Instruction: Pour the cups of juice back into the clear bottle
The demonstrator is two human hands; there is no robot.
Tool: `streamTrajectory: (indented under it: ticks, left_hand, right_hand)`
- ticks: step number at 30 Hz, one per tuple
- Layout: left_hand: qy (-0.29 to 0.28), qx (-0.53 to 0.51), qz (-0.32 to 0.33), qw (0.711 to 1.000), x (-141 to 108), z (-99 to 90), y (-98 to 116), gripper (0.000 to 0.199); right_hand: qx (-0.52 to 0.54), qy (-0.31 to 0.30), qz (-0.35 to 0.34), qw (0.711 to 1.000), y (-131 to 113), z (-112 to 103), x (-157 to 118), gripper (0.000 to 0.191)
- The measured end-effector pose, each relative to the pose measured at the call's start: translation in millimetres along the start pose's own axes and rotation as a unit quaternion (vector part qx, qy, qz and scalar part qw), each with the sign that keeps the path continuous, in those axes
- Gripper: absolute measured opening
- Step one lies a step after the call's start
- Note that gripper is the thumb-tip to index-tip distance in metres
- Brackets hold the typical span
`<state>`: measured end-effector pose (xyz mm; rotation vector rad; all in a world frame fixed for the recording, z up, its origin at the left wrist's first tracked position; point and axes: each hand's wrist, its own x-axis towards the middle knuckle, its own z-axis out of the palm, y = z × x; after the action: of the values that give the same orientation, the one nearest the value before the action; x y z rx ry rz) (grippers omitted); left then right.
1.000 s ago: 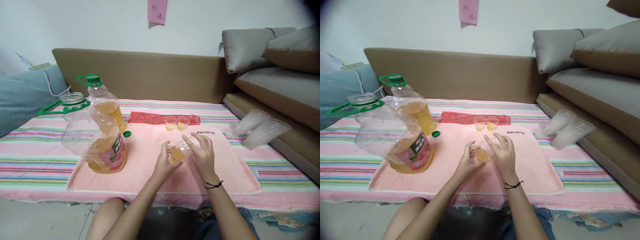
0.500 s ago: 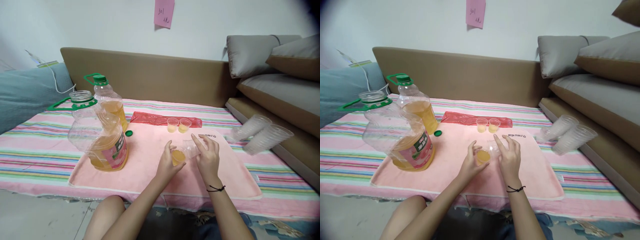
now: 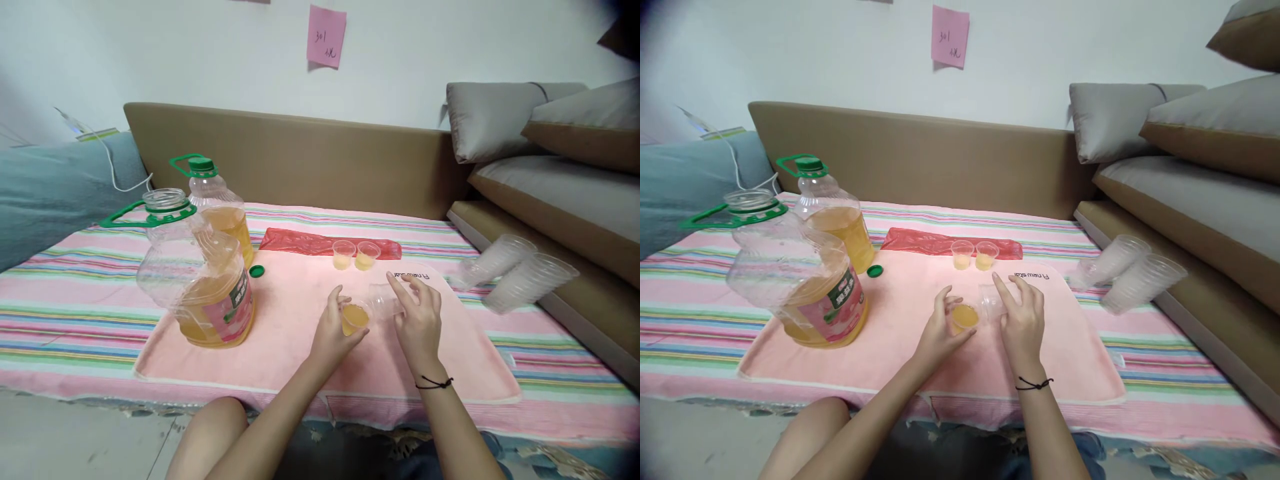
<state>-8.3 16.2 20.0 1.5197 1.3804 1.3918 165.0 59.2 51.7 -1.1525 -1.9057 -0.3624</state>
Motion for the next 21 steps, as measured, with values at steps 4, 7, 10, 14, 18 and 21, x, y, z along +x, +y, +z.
streamTrajectory:
  ticks: [4, 7, 10, 14, 18, 21]
  left_hand:
    - [0.004, -0.005, -0.001, 1.000, 0.5, 0.1, 0.7, 0.089]
    - [0.002, -0.005, 0.000, 1.000, 0.5, 0.4, 0.4, 0.090]
    - [-0.001, -0.004, 0.000, 1.000, 0.7, 0.7, -0.6, 0.090]
    - [-0.009, -0.007, 0.000, 1.000, 1.3, -0.2, -1.0, 0.092]
    - [-0.017, 0.014, 0.015, 1.000, 0.2, -4.5, 6.1, 0.100]
    - [-0.007, 0.053, 0.061, 0.997, -1.1, -8.6, 16.1, 0.096]
  right_hand:
    - [-0.002, 0.002, 0.004, 1.000, 0.3, -0.2, -0.3, 0.084]
    - [0.001, 0.022, 0.007, 1.000, -0.1, 0.1, -0.3, 0.084]
    - [0.008, 0.021, 0.001, 1.000, -3.7, 0.7, 1.3, 0.081]
    - [0.030, -0.008, -0.038, 0.999, -11.2, 2.8, 4.0, 0.073]
    - [0.053, 0.004, -0.056, 0.997, -14.8, 4.6, 5.4, 0.058]
    - [0.051, 0.015, -0.062, 0.997, -15.6, 4.3, 6.2, 0.056]
